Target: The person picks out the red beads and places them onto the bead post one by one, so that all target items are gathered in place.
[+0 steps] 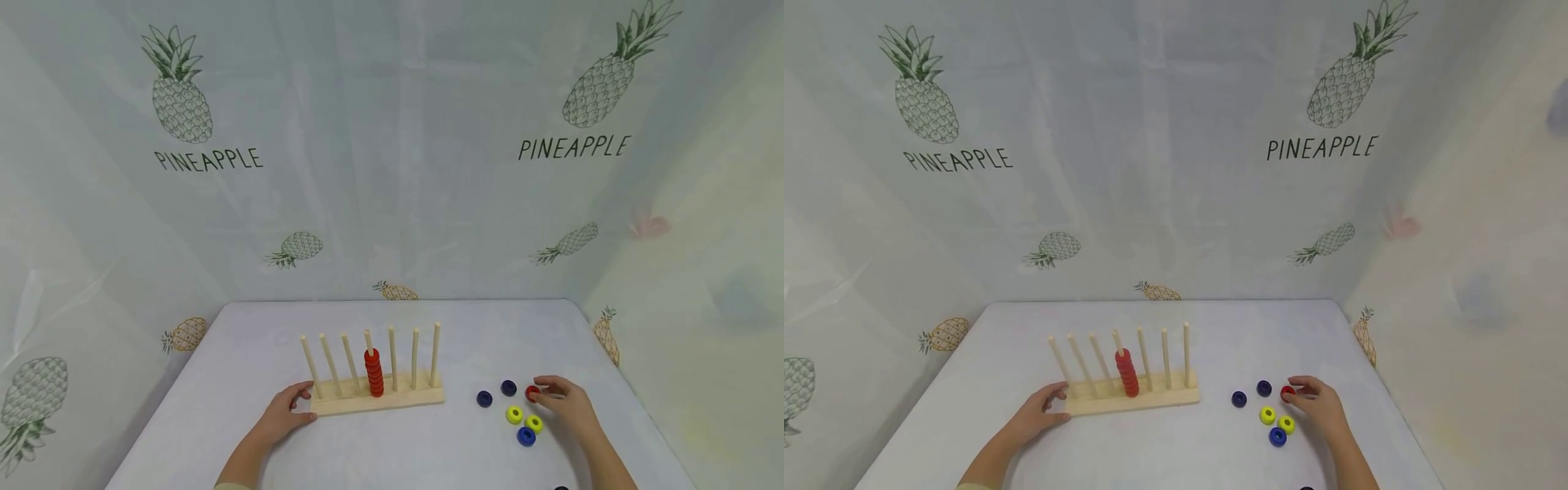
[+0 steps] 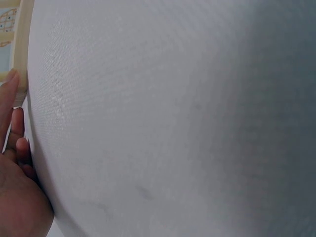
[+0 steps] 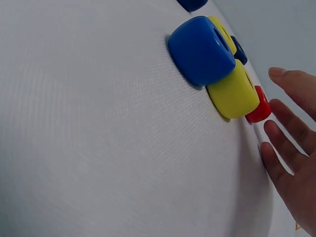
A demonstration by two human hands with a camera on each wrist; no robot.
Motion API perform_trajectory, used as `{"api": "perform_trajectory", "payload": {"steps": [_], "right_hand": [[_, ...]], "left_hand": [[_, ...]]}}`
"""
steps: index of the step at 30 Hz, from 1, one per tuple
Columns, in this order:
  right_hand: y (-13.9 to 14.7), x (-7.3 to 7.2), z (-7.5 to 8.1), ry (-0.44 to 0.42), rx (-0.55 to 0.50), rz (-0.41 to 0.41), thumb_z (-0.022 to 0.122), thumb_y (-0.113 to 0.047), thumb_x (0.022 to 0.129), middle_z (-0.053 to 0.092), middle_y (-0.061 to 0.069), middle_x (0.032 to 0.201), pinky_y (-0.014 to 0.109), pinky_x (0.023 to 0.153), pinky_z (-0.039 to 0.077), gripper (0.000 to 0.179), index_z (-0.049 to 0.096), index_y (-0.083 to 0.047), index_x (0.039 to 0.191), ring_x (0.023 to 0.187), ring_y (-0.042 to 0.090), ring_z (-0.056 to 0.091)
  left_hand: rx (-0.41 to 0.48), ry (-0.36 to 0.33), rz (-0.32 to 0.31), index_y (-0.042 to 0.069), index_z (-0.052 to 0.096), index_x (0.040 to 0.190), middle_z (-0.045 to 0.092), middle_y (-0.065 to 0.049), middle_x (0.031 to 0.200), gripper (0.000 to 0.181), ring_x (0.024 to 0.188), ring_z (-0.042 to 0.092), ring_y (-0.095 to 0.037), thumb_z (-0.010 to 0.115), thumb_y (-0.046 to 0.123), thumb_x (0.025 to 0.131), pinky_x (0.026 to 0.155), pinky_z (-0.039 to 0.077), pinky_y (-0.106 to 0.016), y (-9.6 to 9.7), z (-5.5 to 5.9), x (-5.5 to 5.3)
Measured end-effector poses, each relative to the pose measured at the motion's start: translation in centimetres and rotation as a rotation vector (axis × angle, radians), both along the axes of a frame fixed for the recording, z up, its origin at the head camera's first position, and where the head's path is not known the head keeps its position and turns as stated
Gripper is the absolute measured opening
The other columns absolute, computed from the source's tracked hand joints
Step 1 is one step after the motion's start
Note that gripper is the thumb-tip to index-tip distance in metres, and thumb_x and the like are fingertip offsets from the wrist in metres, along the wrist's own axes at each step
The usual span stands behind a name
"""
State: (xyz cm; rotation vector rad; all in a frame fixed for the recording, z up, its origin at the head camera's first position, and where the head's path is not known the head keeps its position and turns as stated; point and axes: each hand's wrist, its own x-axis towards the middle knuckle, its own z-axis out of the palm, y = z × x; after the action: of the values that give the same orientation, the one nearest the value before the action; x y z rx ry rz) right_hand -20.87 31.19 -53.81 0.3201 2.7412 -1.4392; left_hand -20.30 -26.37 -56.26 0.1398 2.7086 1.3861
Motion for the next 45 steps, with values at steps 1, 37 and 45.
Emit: {"api": "perform_trajectory", "payload": {"steps": [1, 37, 45], "right_hand": [[0.0, 0.0, -0.1, 0.006, -0.005, -0.002, 0.079, -0.031, 0.082, 0.065, 0.012, 0.103, 0.041, 0.082, 0.044, 0.052, 0.064, 0.002, 0.119, 0.095, 0.028, 0.061], [-0.9, -0.4, -1.1, -0.015, -0.020, -0.074, 0.081, -0.021, 0.079, 0.064, 0.009, 0.097, 0.028, 0.070, 0.045, 0.043, 0.068, 0.002, 0.113, 0.088, 0.024, 0.055], [-0.7, -0.4, -1.2, -0.028, -0.017, -0.076, 0.081, -0.020, 0.078, 0.064, 0.011, 0.102, 0.030, 0.073, 0.045, 0.044, 0.068, 0.001, 0.114, 0.093, 0.027, 0.055]], "left_hand": [[-0.001, 0.000, 0.000, 0.000, 0.054, 0.134, 0.057, -0.002, 0.107, 0.070, 0.087, 0.039, -0.019, 0.085, 0.014, 0.074, 0.076, 0.036, -0.030, 0.0, 0.0, 0.0], [-0.009, 0.016, -0.016, -0.001, 0.053, 0.135, 0.057, -0.002, 0.106, 0.069, 0.086, 0.038, -0.019, 0.084, 0.014, 0.076, 0.074, 0.035, -0.029, 0.0, 0.4, 0.2], [-0.013, 0.008, -0.001, -0.001, 0.053, 0.134, 0.057, -0.001, 0.106, 0.070, 0.086, 0.039, -0.018, 0.085, 0.015, 0.074, 0.076, 0.036, -0.030, 0.0, 0.0, 0.1]]}}
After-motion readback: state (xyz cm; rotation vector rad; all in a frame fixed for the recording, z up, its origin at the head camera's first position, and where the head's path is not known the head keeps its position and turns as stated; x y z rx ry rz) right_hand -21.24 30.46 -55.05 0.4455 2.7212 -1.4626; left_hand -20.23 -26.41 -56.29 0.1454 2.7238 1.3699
